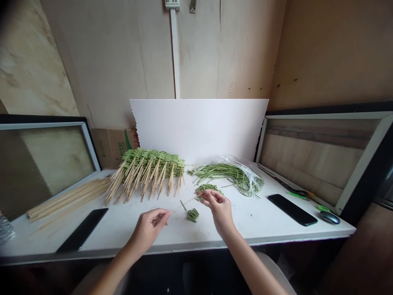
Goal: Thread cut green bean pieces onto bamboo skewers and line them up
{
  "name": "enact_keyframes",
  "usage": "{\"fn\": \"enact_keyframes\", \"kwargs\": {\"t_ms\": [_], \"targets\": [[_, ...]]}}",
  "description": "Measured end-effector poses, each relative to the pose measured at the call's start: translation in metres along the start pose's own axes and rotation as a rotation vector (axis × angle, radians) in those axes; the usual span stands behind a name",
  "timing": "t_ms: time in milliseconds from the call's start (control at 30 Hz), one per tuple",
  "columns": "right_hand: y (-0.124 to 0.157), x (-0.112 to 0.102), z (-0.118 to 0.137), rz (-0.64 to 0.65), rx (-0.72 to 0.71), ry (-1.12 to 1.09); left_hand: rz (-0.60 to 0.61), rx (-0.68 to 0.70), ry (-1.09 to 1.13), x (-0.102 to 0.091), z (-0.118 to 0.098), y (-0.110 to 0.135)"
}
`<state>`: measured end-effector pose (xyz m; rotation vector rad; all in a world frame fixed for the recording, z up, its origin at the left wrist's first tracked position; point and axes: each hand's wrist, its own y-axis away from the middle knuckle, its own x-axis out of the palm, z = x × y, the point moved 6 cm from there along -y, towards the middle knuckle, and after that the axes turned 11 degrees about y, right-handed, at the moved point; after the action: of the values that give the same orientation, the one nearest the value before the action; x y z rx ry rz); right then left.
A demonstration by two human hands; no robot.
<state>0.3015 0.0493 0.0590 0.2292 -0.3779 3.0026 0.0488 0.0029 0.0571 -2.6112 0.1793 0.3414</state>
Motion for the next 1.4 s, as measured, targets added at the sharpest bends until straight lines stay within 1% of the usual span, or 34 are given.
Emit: {"fn": "enact_keyframes", "kwargs": {"t_ms": [133,367,567,700,833,933,1067,1200,1300,1400], "targets": [[0.002,0.002,0.002,-0.019,-0.014,-0.019,0.010,-0.006,0.022,0.002,0.002,0.001],[0.007,0.008,0.004,-0.005,-0.019,-0.038,0.023,-0.020,0.052,0.003,0.008,0.003],[0.004,0.004,0.011,0.012,-0.034,-0.020,0.106,-0.071,0.096,0.005,0.005,0.002],[0.004,0.003,0.016,0.040,-0.061,0.029,0.123,-0.084,0.098,0.007,0.003,0.003],[0.006,0.007,0.016,0.039,-0.075,0.025,0.148,-0.110,0.110,0.011,0.008,0.005],[0.010,0.011,0.016,0.034,-0.067,0.015,0.157,-0.103,0.143,0.013,0.013,0.005],[0.013,0.013,0.021,0.022,-0.079,0.041,0.111,-0.101,0.180,0.008,0.019,0.000],[0.012,0.009,0.023,-0.030,-0.060,0.001,0.036,-0.110,0.149,0.000,0.015,-0.002],[0.010,0.007,0.020,-0.028,-0.047,-0.026,0.000,-0.030,0.044,-0.003,0.005,-0.001],[0.011,0.008,0.019,-0.019,-0.068,-0.017,0.005,0.043,-0.055,-0.001,0.001,0.002]]}}
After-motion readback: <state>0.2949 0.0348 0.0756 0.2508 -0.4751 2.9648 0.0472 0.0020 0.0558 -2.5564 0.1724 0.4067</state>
